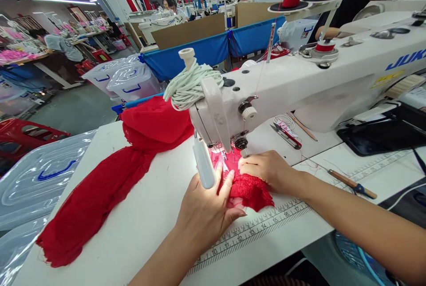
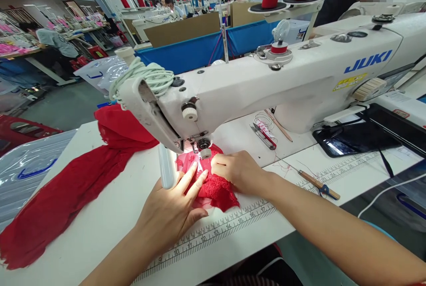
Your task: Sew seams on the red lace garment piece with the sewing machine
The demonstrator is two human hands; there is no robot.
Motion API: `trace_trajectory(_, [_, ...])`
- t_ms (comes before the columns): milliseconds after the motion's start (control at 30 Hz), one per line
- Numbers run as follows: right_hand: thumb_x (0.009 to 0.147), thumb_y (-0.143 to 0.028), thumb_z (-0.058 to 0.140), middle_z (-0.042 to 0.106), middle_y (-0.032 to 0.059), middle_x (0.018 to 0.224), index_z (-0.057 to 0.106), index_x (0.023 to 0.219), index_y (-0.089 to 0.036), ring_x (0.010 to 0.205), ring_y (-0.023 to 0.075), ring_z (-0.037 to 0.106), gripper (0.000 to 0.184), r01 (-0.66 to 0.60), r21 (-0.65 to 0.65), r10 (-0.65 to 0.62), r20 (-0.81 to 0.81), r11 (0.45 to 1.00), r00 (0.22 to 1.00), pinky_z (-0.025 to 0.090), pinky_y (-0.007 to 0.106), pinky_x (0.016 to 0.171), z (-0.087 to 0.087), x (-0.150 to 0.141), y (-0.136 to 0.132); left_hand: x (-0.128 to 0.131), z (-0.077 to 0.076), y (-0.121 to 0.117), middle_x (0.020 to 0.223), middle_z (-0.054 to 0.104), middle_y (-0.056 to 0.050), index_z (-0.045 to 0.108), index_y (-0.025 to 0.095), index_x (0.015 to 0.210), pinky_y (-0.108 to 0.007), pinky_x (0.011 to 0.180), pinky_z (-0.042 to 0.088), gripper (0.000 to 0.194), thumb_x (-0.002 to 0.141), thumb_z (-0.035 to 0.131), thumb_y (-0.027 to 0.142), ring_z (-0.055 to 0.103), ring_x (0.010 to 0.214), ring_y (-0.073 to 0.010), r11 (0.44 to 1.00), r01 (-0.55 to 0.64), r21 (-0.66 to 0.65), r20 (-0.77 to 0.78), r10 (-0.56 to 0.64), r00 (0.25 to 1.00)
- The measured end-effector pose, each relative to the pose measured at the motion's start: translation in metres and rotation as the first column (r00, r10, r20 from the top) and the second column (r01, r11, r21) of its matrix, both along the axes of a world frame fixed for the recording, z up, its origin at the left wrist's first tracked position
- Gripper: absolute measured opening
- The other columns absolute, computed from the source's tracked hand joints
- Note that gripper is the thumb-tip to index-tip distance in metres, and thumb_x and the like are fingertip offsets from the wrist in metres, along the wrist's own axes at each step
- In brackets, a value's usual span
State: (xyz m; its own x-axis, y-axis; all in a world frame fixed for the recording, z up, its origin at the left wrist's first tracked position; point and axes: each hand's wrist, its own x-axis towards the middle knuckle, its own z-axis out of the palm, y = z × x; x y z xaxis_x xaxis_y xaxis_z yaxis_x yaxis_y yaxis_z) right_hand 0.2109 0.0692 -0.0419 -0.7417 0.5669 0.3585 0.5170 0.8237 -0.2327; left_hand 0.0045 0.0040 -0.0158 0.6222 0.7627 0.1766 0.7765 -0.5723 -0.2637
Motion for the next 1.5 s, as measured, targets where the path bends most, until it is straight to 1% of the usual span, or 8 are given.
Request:
trace_trajectory(133, [0.084, -0.017, 0.048, 0.062, 0.0010, 0.077, 0.058, 0.078, -0.018, 0.060, 0.0107, 0.042, 0.012, 0.010, -0.002, -0.010, -0.015, 1.000, 1.000, 0.020, 0.026, 0.051, -0.001, -0.001, 0.002, -0.001, -0.002, 0.002, 0.119, 0.064, -0.020, 0.057, 0.012, 0.127, -0.049, 0.080, 0.043, 0.074, 0.087, 0.025, 0.066, 0.064, 0.093, -0.0347, 1.000, -0.016, -0.007, -0.008, 0.016, 1.000])
trace_trajectory(367, [0.084, -0.018, 0.048, 0.061, 0.0013, 0.081, 0.057, 0.078, -0.018, 0.060, 0.0110, 0.040, 0.010, 0.016, -0.062, -0.016, 0.000, 0.998, 1.000, 0.019, 0.027, 0.050, 0.004, 0.000, 0.001, -0.002, -0.003, 0.005, 0.123, 0.061, -0.021, 0.058, 0.011, 0.126, -0.050, 0.080, 0.044, 0.077, 0.085, 0.028, 0.070, 0.061, 0.099, -0.0376, 0.999, -0.033, -0.007, 0.006, 0.033, 0.999])
trace_trajectory(500, [0.087, -0.020, 0.047, 0.063, 0.0023, 0.089, 0.058, 0.087, -0.019, 0.064, 0.0113, 0.044, 0.011, -0.015, -0.093, 0.012, -0.027, 0.996, 1.000, 0.022, 0.026, 0.051, 0.006, 0.000, 0.001, -0.004, -0.003, 0.004, 0.127, 0.059, -0.021, 0.054, 0.009, 0.129, -0.049, 0.081, 0.045, 0.072, 0.090, 0.025, 0.063, 0.063, 0.097, -0.0331, 0.999, 0.042, -0.021, -0.024, -0.042, 0.999])
trace_trajectory(633, [0.085, -0.021, 0.047, 0.059, 0.0012, 0.077, 0.052, 0.071, -0.018, 0.058, 0.0106, 0.039, 0.015, -0.030, -0.073, 0.027, -0.050, 0.997, 0.998, 0.020, 0.027, 0.049, 0.003, 0.000, 0.001, -0.004, 0.001, 0.002, 0.121, 0.063, -0.020, 0.057, 0.008, 0.125, -0.048, 0.078, 0.045, 0.072, 0.091, 0.024, 0.062, 0.066, 0.086, -0.0303, 0.997, 0.078, 0.003, -0.051, -0.078, 0.996])
trace_trajectory(733, [0.085, -0.024, 0.048, 0.054, 0.0004, 0.071, 0.049, 0.069, -0.018, 0.057, 0.0105, 0.035, 0.017, -0.019, -0.072, 0.015, -0.051, 0.997, 0.999, 0.020, 0.027, 0.049, 0.002, -0.001, 0.001, -0.003, 0.003, 0.000, 0.117, 0.065, -0.020, 0.060, 0.010, 0.123, -0.048, 0.078, 0.044, 0.072, 0.089, 0.028, 0.064, 0.066, 0.083, -0.0302, 0.997, 0.079, 0.016, -0.046, -0.078, 0.996])
trace_trajectory(1033, [0.081, -0.013, 0.047, 0.044, -0.0014, 0.069, 0.042, 0.067, -0.019, 0.057, 0.0098, 0.029, 0.017, -0.006, -0.095, -0.001, -0.073, 0.995, 0.997, 0.019, 0.026, 0.049, 0.003, -0.002, 0.003, -0.002, 0.000, -0.001, 0.121, 0.062, -0.021, 0.061, 0.011, 0.121, -0.050, 0.079, 0.041, 0.074, 0.087, 0.028, 0.067, 0.064, 0.095, -0.0364, 0.996, 0.074, 0.048, -0.078, -0.071, 0.994])
trace_trajectory(1333, [0.082, -0.008, 0.044, 0.042, -0.0001, 0.073, 0.037, 0.065, -0.019, 0.060, 0.0098, 0.032, 0.021, -0.046, -0.208, 0.019, -0.130, 0.977, 0.991, 0.026, 0.025, 0.052, 0.007, -0.002, 0.003, 0.000, 0.000, 0.001, 0.122, 0.062, -0.020, 0.060, 0.008, 0.121, -0.049, 0.075, 0.044, 0.070, 0.087, 0.034, 0.064, 0.062, 0.101, -0.0379, 0.993, 0.075, 0.088, -0.082, -0.068, 0.994])
trace_trajectory(1500, [0.082, -0.012, 0.049, 0.047, 0.0021, 0.077, 0.043, 0.069, -0.018, 0.062, 0.0107, 0.036, 0.015, -0.066, -0.264, 0.036, -0.114, 0.962, 0.993, 0.031, 0.025, 0.055, 0.015, -0.001, 0.001, -0.002, -0.002, 0.003, 0.123, 0.061, -0.022, 0.061, 0.007, 0.119, -0.048, 0.074, 0.046, 0.066, 0.087, 0.040, 0.061, 0.060, 0.104, -0.0381, 0.993, 0.069, 0.094, -0.060, -0.064, 0.996])
